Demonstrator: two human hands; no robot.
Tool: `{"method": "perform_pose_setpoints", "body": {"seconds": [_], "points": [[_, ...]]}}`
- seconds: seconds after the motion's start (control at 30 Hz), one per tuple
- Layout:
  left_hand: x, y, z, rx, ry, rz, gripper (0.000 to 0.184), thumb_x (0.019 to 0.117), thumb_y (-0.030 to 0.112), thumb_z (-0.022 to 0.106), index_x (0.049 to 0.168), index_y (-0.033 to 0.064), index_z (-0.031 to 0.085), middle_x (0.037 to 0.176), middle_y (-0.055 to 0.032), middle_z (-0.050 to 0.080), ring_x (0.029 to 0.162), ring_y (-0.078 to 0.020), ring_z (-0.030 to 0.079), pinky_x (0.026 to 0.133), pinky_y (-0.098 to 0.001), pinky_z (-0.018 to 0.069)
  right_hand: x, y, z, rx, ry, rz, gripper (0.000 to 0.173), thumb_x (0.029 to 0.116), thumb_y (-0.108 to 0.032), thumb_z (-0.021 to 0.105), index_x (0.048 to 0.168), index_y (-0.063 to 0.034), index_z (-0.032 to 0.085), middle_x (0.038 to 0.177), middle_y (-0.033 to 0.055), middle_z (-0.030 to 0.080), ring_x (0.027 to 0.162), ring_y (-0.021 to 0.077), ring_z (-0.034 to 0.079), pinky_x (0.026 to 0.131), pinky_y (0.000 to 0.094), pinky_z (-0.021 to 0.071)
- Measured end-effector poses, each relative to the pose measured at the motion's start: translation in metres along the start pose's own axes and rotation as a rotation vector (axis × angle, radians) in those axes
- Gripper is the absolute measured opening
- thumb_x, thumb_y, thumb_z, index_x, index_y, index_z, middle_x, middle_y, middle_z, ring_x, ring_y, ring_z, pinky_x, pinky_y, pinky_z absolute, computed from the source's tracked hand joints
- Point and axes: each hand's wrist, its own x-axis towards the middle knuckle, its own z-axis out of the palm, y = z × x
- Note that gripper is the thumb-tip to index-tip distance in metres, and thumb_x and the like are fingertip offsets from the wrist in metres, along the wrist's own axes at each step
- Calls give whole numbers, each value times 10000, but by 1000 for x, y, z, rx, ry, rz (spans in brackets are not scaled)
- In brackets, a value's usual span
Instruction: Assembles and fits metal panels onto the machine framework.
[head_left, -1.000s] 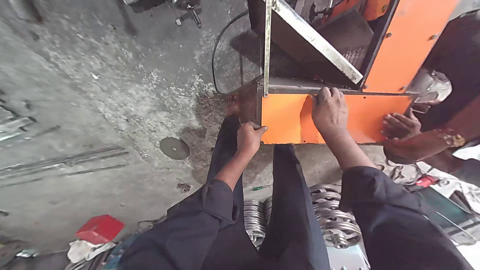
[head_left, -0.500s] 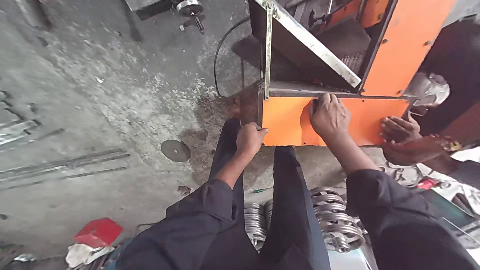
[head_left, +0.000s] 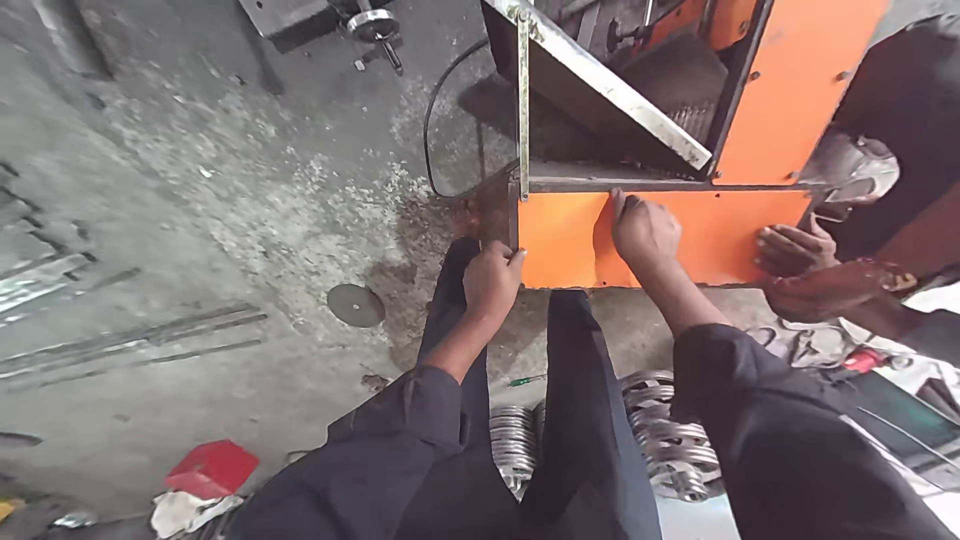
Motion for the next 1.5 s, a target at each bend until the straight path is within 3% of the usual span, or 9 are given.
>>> {"method": "perform_pose_setpoints", "body": {"seconds": [0.13,0.23,0.47,0.77,0.9,1.0,1.1,1.23,1.5], "points": [[8,-18,5,-694,-179,-48,467,1076,472,492,998,54,684,716,-30,587,586,-125,531,583,-310,493,-52,-14,26,416,41,-231,529,1071,-515,447,956,-46,662,831,147,660,778,343,679,667,573,534],[11,-21,9,-988,-444,-147,609,1047,604,437,1147,59,691,976,-98,723,854,-203,702,801,-411,604,-101,-39,64,476,74,-482,279,990,-339,676,1126,-101,727,987,103,691,877,268,699,747,479,607],[11,-30,11,-914,-547,-218,540,1068,516,467,1109,21,678,955,-116,711,840,-205,690,789,-402,589,-119,-48,105,341,181,-621,120,980,-150,653,987,-72,744,1059,120,735,991,308,720,809,437,619],[12,-45,1,-925,-660,-266,451,1075,412,514,1081,-4,690,946,-122,728,819,-202,711,772,-377,605,-121,-48,89,480,-107,-526,187,986,-210,650,1112,-130,761,1026,101,741,930,265,730,836,472,606],[10,-52,4,-864,-415,-169,343,1022,378,635,1027,35,659,797,-53,672,682,-149,647,669,-328,577,-130,-33,94,753,-90,-326,154,881,-165,754,1025,-110,762,986,70,708,828,149,699,779,347,621],[32,-44,3,-626,-120,5,386,943,403,742,896,38,626,705,-14,553,603,-109,502,602,-305,458,-112,-26,82,811,-12,-216,160,903,-105,720,1060,-107,750,1030,98,673,884,194,674,775,399,602],[60,-21,-14,-524,41,168,465,959,436,711,1004,-26,691,890,-135,698,826,-225,679,822,-467,580,-70,-43,59,777,107,-246,195,968,-144,647,1114,-122,773,1087,111,697,987,200,689,856,385,594],[95,24,-54,-505,25,283,455,978,445,679,1220,60,717,1145,-88,732,1066,-155,698,989,-397,560,-26,-82,53,766,235,-289,159,952,-170,688,1046,-122,807,1038,89,716,985,169,687,906,324,562],[126,36,-51,-625,-195,250,229,962,276,736,950,51,695,745,11,599,589,-57,503,564,-231,442,-20,-92,72,752,404,-354,125,935,-157,705,984,-123,815,988,87,721,925,170,691,843,320,573]]}}
